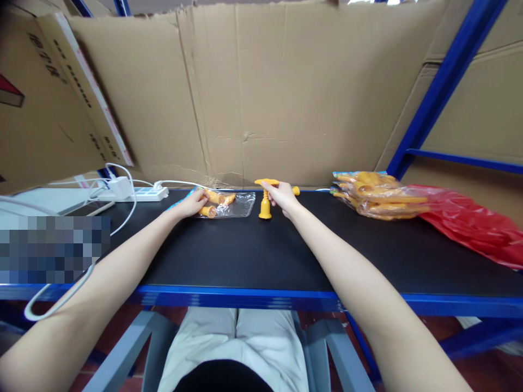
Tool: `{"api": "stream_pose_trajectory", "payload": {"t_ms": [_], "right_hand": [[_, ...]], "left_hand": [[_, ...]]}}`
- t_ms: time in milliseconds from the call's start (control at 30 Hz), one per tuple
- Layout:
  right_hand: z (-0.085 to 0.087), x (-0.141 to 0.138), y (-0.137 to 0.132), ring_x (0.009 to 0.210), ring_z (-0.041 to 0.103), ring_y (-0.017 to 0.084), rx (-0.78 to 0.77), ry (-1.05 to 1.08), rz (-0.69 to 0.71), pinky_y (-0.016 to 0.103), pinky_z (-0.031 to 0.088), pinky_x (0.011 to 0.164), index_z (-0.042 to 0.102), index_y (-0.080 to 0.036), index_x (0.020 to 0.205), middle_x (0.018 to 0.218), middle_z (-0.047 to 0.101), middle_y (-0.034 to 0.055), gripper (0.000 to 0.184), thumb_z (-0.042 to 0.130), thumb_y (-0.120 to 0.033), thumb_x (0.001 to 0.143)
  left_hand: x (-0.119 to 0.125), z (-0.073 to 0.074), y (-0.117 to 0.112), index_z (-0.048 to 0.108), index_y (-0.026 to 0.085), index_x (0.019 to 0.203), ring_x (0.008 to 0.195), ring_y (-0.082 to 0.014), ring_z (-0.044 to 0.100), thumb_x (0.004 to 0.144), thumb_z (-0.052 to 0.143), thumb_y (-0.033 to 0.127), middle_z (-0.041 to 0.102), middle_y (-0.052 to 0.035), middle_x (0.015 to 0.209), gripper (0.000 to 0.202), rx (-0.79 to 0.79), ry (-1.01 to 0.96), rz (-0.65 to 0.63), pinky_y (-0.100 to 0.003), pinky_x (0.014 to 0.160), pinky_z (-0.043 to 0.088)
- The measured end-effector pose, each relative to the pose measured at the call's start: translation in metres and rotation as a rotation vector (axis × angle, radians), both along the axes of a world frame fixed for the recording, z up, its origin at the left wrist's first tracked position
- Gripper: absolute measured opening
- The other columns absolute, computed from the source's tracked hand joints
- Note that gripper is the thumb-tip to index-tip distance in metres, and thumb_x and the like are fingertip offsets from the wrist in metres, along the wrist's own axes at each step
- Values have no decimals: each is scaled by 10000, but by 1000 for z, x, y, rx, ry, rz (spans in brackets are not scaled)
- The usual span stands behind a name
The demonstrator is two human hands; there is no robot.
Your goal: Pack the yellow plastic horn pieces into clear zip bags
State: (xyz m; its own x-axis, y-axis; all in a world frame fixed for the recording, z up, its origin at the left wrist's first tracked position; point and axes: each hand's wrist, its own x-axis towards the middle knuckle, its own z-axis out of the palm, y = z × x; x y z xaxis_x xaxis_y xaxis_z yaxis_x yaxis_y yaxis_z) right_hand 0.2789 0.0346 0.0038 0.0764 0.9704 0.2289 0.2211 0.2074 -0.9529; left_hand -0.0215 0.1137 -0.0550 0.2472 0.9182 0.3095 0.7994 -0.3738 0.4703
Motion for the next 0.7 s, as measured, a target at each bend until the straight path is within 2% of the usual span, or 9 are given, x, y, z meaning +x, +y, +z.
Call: {"api": "stream_pose_trajectory", "payload": {"t_ms": [133, 233, 367, 533, 700], "right_hand": [[1, -2, -2, 370, 328, 45, 20, -61, -73, 199, 249, 364, 527, -148, 612, 464, 457, -35, 180, 575, -234, 763], [3, -1, -2, 373, 376, 46, 19, -44, -77, 200, 294, 372, 527, -145, 601, 519, 534, -8, 168, 579, -215, 745], [9, 1, -4, 359, 459, 58, -82, 61, -83, 199, 358, 396, 535, -136, 669, 578, 615, 21, 133, 558, -228, 763], [11, 0, -6, 410, 554, 90, -229, 188, 29, 194, 383, 407, 563, -105, 797, 680, 673, 75, 146, 481, -225, 804], [2, -7, -7, 512, 615, 133, -396, 192, 205, 213, 430, 465, 571, -90, 870, 740, 681, 121, 221, 429, -257, 848]], "left_hand": [[0, 0, 0, 466, 205, 843, 718, -143, 538, 796, 400, 250, 562, -10, 799, 93, -1, -1, -6, -247, 678, 406], [1, 1, -1, 470, 201, 851, 700, -140, 538, 801, 395, 246, 562, -9, 783, 101, -4, 0, -7, -242, 658, 405], [3, 3, -4, 478, 198, 861, 702, -140, 544, 801, 398, 219, 570, -13, 790, 102, -3, 24, 13, -239, 651, 404], [3, 5, -8, 490, 192, 865, 722, -147, 553, 801, 395, 201, 579, -25, 819, 115, 4, 7, 10, -247, 659, 409], [7, 5, -9, 499, 186, 858, 739, -154, 556, 798, 397, 197, 577, -26, 813, 118, 17, -3, 11, -260, 679, 415]]}}
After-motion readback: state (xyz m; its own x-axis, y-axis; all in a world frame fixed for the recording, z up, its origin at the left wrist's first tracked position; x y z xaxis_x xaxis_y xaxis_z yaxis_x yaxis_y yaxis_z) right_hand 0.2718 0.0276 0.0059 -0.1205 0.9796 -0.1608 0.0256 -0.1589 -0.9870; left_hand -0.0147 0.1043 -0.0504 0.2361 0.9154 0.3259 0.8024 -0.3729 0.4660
